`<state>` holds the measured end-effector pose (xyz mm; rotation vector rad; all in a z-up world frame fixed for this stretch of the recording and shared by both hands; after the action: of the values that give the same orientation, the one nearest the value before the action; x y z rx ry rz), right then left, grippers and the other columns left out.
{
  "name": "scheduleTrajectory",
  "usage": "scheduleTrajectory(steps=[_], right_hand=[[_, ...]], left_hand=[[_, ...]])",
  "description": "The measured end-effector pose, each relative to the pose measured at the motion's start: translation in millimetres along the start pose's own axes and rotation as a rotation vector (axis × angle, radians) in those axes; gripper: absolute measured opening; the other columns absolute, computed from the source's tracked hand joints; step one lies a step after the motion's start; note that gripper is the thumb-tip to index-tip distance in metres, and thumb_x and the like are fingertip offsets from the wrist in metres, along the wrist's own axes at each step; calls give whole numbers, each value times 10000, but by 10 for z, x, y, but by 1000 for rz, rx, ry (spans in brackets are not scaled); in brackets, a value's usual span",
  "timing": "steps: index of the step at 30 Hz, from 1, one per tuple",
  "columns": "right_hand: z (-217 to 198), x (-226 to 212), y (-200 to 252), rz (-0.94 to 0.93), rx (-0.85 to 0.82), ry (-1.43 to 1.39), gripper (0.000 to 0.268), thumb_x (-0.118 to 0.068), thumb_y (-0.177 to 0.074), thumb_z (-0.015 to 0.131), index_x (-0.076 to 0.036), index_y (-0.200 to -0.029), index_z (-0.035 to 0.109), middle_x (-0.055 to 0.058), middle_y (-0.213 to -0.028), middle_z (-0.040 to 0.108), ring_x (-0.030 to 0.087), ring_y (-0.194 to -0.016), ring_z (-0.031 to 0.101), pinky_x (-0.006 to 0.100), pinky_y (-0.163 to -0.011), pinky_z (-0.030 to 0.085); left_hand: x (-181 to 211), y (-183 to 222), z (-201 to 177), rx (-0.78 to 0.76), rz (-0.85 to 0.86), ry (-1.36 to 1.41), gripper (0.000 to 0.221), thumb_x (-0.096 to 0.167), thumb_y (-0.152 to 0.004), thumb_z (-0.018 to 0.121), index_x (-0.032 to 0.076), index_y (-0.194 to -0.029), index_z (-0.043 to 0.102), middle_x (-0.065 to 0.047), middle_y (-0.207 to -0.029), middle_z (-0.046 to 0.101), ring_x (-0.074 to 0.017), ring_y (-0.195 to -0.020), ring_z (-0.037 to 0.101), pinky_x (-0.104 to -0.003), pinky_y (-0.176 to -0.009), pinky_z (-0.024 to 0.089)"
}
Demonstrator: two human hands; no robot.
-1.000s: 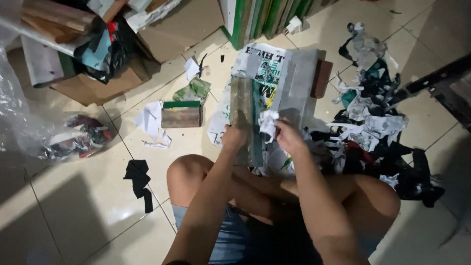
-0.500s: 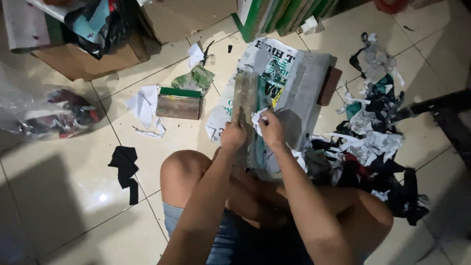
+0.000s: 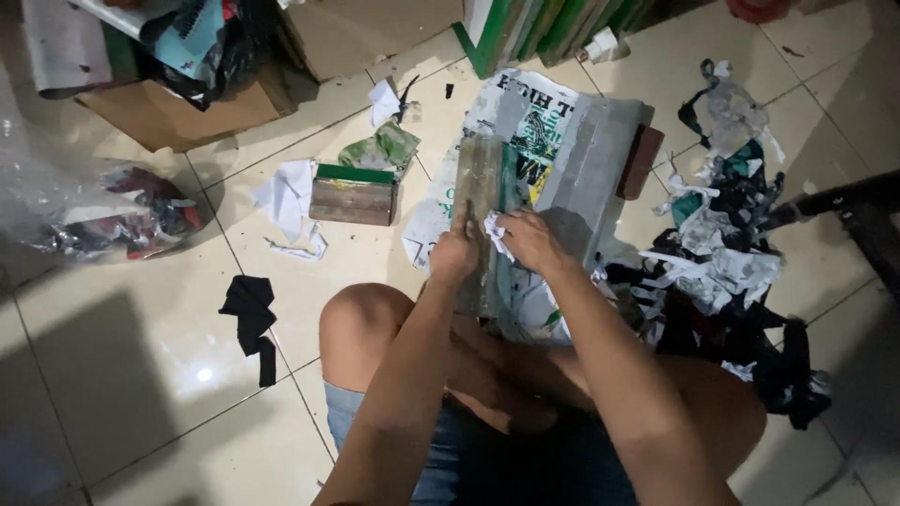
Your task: Cleaning ink residue from a screen printing frame using fabric scraps
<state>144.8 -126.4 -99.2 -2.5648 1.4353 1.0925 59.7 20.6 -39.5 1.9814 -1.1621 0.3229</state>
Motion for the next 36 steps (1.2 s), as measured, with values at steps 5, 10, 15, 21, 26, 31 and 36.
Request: scheduleTrajectory(steps=[5, 10, 15, 21, 26, 31, 36], right_hand=[[-263, -433, 206, 36, 123, 228, 275, -236, -989, 559, -169, -1183, 741, 139, -1265, 601, 353, -1288, 504, 506, -1133, 410], [-326, -486, 238, -220, 247, 155, 260, -166, -959, 580, -87, -1079, 796, 116, -1157, 649, 321, -1138, 619, 429, -1006, 521], [-508, -585, 229, -113, -105, -3, 353, -173, -1051, 533, -77, -1359, 675, 181, -1472, 585, 380, -1400, 500, 526, -1210, 366], [-516, -580, 206, 69, -195, -79, 339, -214, -1047, 581, -134, -1375, 619, 149, -1465, 580, 401, -1426, 453, 625, -1151, 407], [-349, -400, 149, -8, -121, -155, 447, -212, -1068, 508, -154, -1512, 511, 178, -1527, 536, 403, -1422, 471, 562, -1179, 368], [-88, -194, 141, -51, 28, -265, 377, -134, -1079, 535, -34, -1438, 593, 325, -1477, 508, 512, -1321, 496, 602, -1091, 448], [-578, -725, 388, 259, -68, 25, 266, -259, -1058, 482, -167, -1155, 712, 105, -1060, 697, 312, -1006, 696, 463, -858, 554]], left_hand=[[-58, -22, -15, 4, 1, 33, 547, 430, -1098, 209, 326, -1636, 216, -265, -1180, 691, -459, -1149, 686, -570, -959, 532], [-172, -144, 88, 30, 11, 77, 537, 438, -1101, 218, 351, -1630, 215, -270, -1158, 703, -450, -1140, 695, -565, -959, 533], [-64, -44, -25, 4, 21, 77, 546, 419, -1098, 207, 327, -1636, 191, -288, -1193, 689, -471, -1180, 667, -583, -996, 514], [-73, -86, 27, 4, 18, 20, 557, 430, -1094, 198, 337, -1641, 151, -296, -1169, 688, -486, -1162, 672, -592, -986, 523], [-94, -157, 39, -13, 13, 37, 554, 440, -1093, 170, 368, -1640, 127, -298, -1184, 687, -481, -1173, 671, -587, -991, 514], [25, 24, -93, -16, -1, 25, 553, 417, -1099, 189, 359, -1645, 121, -298, -1202, 681, -470, -1192, 665, -577, -1004, 513], [-90, -73, 26, -19, -40, 64, 573, 422, -1086, 158, 347, -1651, 106, -288, -1228, 676, -472, -1197, 659, -583, -1006, 502]])
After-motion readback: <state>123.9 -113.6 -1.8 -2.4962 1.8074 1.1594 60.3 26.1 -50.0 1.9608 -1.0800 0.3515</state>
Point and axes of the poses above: each hand's wrist, its own y-axis away from the middle knuckle, its own z-axis out of the palm, x = y × z, the point moved 6 cm from there along -y, towards the middle knuckle
